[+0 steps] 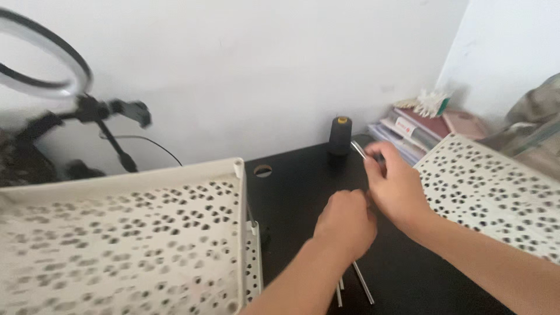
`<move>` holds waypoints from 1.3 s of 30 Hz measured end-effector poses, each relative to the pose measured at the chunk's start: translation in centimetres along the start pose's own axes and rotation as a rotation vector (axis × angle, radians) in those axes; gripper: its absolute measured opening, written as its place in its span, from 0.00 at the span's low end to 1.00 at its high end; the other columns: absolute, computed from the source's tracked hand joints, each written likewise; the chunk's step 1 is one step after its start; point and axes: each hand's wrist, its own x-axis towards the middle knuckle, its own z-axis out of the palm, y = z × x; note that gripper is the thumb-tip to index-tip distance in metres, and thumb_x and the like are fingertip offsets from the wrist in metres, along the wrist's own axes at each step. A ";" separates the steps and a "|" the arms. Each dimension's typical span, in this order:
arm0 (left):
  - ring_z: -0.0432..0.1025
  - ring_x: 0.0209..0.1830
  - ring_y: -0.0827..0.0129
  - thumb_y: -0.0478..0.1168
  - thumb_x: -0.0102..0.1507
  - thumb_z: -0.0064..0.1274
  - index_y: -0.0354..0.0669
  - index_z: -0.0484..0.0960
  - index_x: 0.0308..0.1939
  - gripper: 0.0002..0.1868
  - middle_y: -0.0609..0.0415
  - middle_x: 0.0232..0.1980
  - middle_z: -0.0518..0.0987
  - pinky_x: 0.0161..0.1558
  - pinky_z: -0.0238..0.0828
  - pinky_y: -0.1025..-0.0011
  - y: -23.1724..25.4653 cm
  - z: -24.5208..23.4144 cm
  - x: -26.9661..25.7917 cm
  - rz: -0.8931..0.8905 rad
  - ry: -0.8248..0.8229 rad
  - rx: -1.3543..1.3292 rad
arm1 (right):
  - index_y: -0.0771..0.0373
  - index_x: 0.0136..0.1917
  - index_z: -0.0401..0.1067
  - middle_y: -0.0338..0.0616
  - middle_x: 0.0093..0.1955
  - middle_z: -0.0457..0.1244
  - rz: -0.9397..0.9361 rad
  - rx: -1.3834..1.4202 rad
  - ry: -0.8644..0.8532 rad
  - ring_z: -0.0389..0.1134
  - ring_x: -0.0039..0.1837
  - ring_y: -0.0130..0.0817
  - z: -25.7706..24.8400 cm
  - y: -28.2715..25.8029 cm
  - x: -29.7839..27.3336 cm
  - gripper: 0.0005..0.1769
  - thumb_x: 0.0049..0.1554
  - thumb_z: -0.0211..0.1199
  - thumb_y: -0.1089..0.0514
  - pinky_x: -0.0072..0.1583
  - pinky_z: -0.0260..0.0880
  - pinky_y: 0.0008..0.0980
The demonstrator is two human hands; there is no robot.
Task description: The person assembles a three-tier rolling storage cart by inserting metal poles into the corners of perforated white trays and securing them with plastic caps. The person then places the top tray onto the assembled frame and secures it.
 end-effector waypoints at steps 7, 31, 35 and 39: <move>0.78 0.45 0.46 0.44 0.63 0.47 0.43 0.86 0.33 0.14 0.43 0.39 0.84 0.48 0.75 0.50 2.3 -12.4 -5.4 0.277 -0.086 0.342 | 0.60 0.54 0.76 0.37 0.30 0.59 -0.177 0.173 0.022 0.58 0.34 0.28 -4.2 -13.6 -2.3 0.15 0.62 0.60 0.49 0.38 0.58 0.34; 0.75 0.57 0.62 0.47 0.59 0.60 0.57 0.87 0.42 0.09 0.60 0.56 0.77 0.56 0.72 0.61 -8.6 -17.4 -15.0 0.292 0.042 0.050 | 0.58 0.23 0.52 0.37 0.19 0.46 -0.056 0.807 -0.085 0.45 0.23 0.28 3.5 -24.0 -13.9 0.35 0.66 0.45 0.38 0.29 0.45 0.32; 0.69 0.61 0.54 0.50 0.56 0.64 0.54 0.84 0.51 0.20 0.55 0.65 0.70 0.57 0.69 0.56 -8.5 -17.5 -14.7 0.314 -0.017 0.076 | 0.59 0.21 0.51 0.37 0.19 0.46 -0.022 0.784 -0.064 0.46 0.23 0.28 4.1 -22.1 -13.3 0.38 0.67 0.45 0.37 0.30 0.47 0.31; 0.68 0.65 0.54 0.53 0.54 0.64 0.53 0.80 0.57 0.28 0.55 0.70 0.67 0.58 0.68 0.55 -9.2 -18.5 -14.7 0.298 -0.092 0.015 | 0.56 0.22 0.47 0.34 0.19 0.42 0.197 0.994 -0.205 0.38 0.23 0.26 5.2 -20.8 -12.1 0.36 0.66 0.46 0.37 0.28 0.36 0.32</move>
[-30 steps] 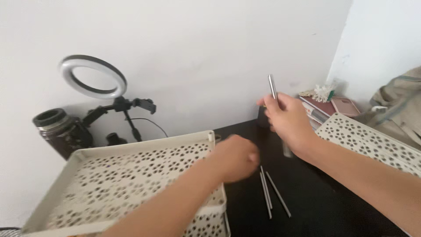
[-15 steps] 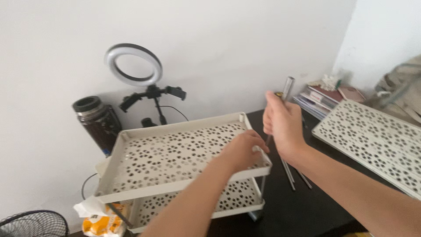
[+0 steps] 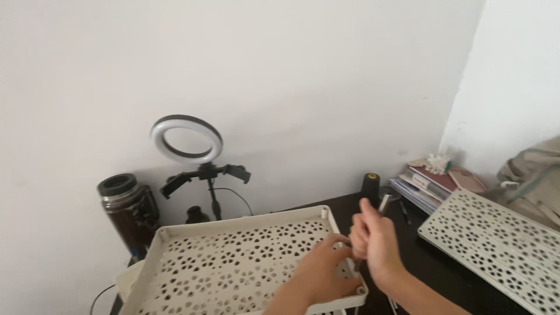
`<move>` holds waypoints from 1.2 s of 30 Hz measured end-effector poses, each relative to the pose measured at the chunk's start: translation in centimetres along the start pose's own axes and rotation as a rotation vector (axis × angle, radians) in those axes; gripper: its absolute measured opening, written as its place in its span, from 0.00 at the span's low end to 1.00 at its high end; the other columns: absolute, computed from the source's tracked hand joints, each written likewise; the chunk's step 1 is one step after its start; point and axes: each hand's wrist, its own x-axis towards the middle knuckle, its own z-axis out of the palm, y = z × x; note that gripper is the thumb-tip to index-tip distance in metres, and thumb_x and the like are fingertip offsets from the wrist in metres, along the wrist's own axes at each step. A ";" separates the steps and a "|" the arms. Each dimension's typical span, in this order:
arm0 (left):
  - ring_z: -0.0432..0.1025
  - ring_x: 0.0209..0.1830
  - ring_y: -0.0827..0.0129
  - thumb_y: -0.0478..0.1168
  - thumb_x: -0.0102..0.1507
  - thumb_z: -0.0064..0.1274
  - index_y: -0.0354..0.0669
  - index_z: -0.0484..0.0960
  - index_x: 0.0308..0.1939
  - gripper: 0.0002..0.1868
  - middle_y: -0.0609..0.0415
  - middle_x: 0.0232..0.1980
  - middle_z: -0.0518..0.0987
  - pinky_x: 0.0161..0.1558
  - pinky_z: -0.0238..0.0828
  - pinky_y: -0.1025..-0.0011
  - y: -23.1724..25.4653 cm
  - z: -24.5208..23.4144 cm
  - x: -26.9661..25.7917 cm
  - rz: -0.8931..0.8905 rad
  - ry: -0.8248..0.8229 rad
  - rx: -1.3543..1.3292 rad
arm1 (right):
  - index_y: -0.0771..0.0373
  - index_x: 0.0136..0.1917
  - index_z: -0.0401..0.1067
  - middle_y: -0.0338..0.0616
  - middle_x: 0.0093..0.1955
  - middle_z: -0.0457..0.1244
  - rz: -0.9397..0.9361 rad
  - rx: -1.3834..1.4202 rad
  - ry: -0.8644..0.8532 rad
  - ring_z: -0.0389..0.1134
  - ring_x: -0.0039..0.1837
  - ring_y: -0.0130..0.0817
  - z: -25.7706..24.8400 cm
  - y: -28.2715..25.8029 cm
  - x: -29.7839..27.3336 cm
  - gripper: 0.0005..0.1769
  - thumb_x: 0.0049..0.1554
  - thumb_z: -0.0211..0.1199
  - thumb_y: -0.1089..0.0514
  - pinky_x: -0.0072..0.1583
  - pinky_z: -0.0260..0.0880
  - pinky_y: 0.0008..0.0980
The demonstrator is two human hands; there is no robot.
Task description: The person assembles a three-tier rolling storage cart by inserting metal poles into the corners of perforated white trays and securing them with plastic caps. The person then places the top tray onto the assembled frame and secures it.
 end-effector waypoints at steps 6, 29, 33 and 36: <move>0.69 0.66 0.57 0.49 0.53 0.66 0.52 0.84 0.54 0.25 0.56 0.70 0.70 0.61 0.66 0.59 0.7 -0.6 -0.3 -0.043 0.019 -0.114 | 0.54 0.23 0.45 0.34 0.18 0.40 0.075 -0.076 -0.002 0.35 0.23 0.26 -0.3 -0.1 0.5 0.35 0.65 0.44 0.36 0.28 0.31 0.34; 0.79 0.35 0.74 0.47 0.54 0.69 0.45 0.88 0.42 0.17 0.54 0.34 0.85 0.42 0.76 0.74 3.1 1.5 -2.6 -0.418 0.000 -0.309 | 0.53 0.22 0.44 0.34 0.17 0.38 0.060 -0.221 -0.137 0.34 0.21 0.29 -0.8 -1.4 0.0 0.36 0.63 0.43 0.34 0.27 0.32 0.34; 0.78 0.34 0.76 0.53 0.51 0.69 0.52 0.90 0.38 0.16 0.60 0.33 0.84 0.40 0.73 0.74 4.2 1.6 -3.2 -0.401 0.074 -0.172 | 0.52 0.22 0.42 0.32 0.18 0.38 0.070 -0.037 -0.201 0.35 0.22 0.26 -1.2 -1.2 -0.9 0.35 0.64 0.47 0.37 0.27 0.32 0.32; 0.77 0.32 0.75 0.54 0.52 0.67 0.57 0.90 0.37 0.13 0.65 0.32 0.85 0.36 0.72 0.71 4.8 1.9 -3.9 -0.429 0.142 -0.153 | 0.52 0.22 0.42 0.32 0.18 0.37 0.046 -0.085 -0.189 0.36 0.22 0.26 -1.3 -1.3 -1.5 0.35 0.64 0.47 0.37 0.27 0.33 0.32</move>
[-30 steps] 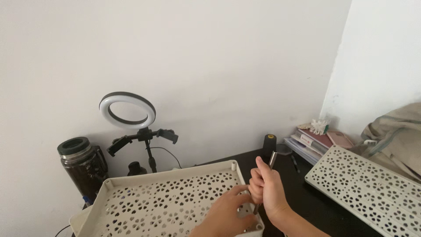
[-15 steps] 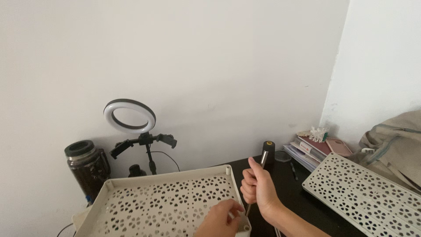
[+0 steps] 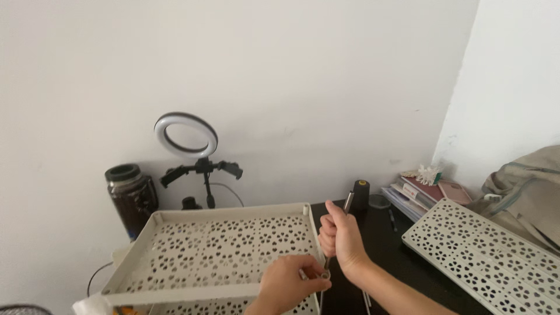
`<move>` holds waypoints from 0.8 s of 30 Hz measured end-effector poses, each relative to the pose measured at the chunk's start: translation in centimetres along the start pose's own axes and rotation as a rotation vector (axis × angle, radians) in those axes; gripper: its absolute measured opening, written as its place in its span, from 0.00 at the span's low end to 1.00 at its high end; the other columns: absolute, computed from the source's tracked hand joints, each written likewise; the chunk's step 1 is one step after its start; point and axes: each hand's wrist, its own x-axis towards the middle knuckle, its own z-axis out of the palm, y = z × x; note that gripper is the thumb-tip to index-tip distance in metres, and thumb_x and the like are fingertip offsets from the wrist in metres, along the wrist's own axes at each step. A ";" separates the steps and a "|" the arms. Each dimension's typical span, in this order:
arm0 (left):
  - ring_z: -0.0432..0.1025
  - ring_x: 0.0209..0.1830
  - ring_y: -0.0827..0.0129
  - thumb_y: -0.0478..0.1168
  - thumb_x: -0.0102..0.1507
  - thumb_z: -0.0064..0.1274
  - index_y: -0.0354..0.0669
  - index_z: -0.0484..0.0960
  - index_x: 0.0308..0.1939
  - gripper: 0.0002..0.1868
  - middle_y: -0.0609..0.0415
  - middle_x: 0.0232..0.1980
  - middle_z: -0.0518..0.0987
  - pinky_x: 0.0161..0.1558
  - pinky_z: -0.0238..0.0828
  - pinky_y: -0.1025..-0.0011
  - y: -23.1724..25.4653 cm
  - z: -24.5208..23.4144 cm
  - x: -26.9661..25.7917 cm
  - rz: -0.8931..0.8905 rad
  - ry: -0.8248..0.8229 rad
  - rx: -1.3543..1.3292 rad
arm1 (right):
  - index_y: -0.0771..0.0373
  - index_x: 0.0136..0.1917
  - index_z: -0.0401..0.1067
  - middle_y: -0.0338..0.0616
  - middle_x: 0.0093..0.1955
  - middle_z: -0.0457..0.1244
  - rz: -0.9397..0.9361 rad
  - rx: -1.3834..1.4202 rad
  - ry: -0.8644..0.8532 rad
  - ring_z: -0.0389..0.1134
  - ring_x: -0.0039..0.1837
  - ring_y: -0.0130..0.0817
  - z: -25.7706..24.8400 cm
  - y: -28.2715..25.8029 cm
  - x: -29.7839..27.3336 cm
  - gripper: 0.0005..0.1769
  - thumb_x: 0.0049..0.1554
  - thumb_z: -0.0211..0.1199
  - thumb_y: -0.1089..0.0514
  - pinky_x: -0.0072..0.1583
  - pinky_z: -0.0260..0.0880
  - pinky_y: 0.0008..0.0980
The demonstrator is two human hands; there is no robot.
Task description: The person assembles a three-tier rolling storage cart by inserting metal poles into the corners of perforated white trays and securing them with plastic caps. The person then places the top tray onto the assembled frame and secures it.
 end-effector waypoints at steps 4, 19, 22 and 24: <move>0.77 0.32 0.75 0.55 0.52 0.66 0.60 0.89 0.37 0.13 0.68 0.33 0.85 0.37 0.72 0.72 0.4 0.1 -0.5 -0.025 -0.029 0.016 | 0.53 0.22 0.42 0.32 0.18 0.37 -0.009 -0.122 0.033 0.35 0.22 0.26 0.5 -0.3 0.2 0.35 0.65 0.46 0.38 0.27 0.32 0.32; 0.79 0.36 0.74 0.60 0.52 0.65 0.57 0.89 0.37 0.18 0.67 0.37 0.85 0.40 0.74 0.71 -1.1 0.4 0.1 0.007 -0.022 0.029 | 0.54 0.22 0.43 0.33 0.18 0.39 -0.028 -0.001 0.006 0.36 0.22 0.26 0.2 1.2 -0.2 0.32 0.64 0.47 0.46 0.27 0.35 0.34; 0.79 0.36 0.75 0.60 0.52 0.65 0.61 0.89 0.38 0.17 0.68 0.36 0.85 0.40 0.73 0.72 -1.0 1.0 0.0 0.033 -0.020 0.064 | 0.53 0.22 0.41 0.33 0.18 0.38 -0.020 -0.009 -0.038 0.35 0.22 0.26 0.3 0.8 -1.3 0.32 0.64 0.47 0.47 0.28 0.35 0.34; 0.78 0.35 0.72 0.60 0.52 0.65 0.59 0.89 0.37 0.17 0.66 0.35 0.85 0.39 0.73 0.71 -1.1 0.8 0.1 0.052 0.021 0.084 | 0.53 0.22 0.40 0.33 0.18 0.38 -0.037 -0.049 -0.040 0.35 0.23 0.26 0.8 0.5 -1.3 0.32 0.63 0.47 0.47 0.28 0.34 0.34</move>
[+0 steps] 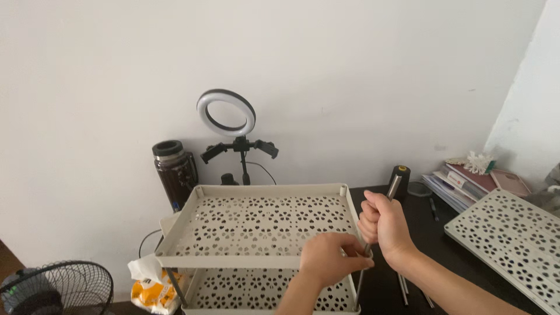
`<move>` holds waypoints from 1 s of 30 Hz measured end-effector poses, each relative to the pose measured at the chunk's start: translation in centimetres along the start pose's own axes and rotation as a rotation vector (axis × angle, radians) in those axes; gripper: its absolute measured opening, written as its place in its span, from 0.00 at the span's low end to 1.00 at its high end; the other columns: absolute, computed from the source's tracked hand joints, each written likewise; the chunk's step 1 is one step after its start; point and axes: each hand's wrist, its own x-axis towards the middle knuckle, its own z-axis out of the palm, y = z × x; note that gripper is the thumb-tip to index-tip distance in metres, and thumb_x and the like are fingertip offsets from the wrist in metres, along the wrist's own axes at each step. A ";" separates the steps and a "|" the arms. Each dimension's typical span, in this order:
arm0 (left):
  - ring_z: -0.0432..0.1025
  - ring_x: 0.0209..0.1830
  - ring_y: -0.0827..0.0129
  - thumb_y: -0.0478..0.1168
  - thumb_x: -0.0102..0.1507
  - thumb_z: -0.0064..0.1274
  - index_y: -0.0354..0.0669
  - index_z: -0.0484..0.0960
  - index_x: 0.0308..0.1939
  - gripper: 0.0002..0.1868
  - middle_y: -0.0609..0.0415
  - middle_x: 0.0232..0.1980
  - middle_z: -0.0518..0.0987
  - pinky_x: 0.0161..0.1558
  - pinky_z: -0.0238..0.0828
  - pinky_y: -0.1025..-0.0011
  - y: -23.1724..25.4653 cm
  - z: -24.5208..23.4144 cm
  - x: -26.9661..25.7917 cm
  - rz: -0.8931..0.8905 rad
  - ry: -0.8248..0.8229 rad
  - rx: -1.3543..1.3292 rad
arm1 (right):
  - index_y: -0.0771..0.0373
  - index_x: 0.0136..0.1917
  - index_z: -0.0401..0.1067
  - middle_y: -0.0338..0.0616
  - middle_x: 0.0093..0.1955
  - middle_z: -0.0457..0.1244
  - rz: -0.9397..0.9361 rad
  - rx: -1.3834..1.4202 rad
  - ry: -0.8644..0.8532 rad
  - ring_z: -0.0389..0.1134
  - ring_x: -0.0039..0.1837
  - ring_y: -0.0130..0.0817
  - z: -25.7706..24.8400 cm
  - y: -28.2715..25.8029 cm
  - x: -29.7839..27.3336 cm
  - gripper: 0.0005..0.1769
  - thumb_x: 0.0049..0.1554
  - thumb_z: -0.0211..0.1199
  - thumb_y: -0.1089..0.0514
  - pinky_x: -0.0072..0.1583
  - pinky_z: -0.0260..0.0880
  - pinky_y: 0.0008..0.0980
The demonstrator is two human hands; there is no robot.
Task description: The person assembles a three-tier rolling storage cart by inserting metal poles into the corners of perforated white trays and securing them with plastic caps. The person then places the top tray onto the assembled frame and secures it.
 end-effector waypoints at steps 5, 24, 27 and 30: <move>0.78 0.35 0.73 0.59 0.51 0.66 0.59 0.89 0.37 0.16 0.67 0.36 0.85 0.39 0.73 0.70 0.2 0.0 0.0 -0.013 0.025 -0.010 | 0.53 0.22 0.40 0.33 0.18 0.37 -0.015 -0.040 -0.023 0.34 0.22 0.27 0.7 -0.7 0.2 0.32 0.63 0.47 0.47 0.27 0.33 0.33; 0.79 0.39 0.75 0.61 0.54 0.63 0.58 0.89 0.39 0.17 0.68 0.39 0.87 0.43 0.74 0.70 1.7 0.7 2.2 -0.006 0.064 0.094 | 0.54 0.22 0.46 0.31 0.18 0.41 -0.074 -0.017 0.023 0.38 0.22 0.25 -1.9 1.3 1.9 0.29 0.62 0.50 0.52 0.27 0.36 0.32; 0.80 0.39 0.75 0.61 0.55 0.61 0.59 0.87 0.42 0.19 0.68 0.41 0.86 0.43 0.74 0.70 1.8 1.1 2.8 -0.066 -0.002 0.130 | 0.54 0.22 0.46 0.31 0.19 0.42 -0.101 -0.032 0.019 0.39 0.23 0.24 -1.7 1.8 1.9 0.29 0.61 0.52 0.52 0.28 0.39 0.31; 0.80 0.39 0.74 0.61 0.55 0.62 0.57 0.88 0.40 0.19 0.67 0.39 0.87 0.44 0.74 0.70 2.0 1.4 3.1 -0.041 0.070 0.090 | 0.55 0.23 0.47 0.31 0.20 0.43 -0.138 -0.046 0.097 0.39 0.24 0.23 -1.3 1.5 1.4 0.29 0.63 0.52 0.50 0.28 0.40 0.31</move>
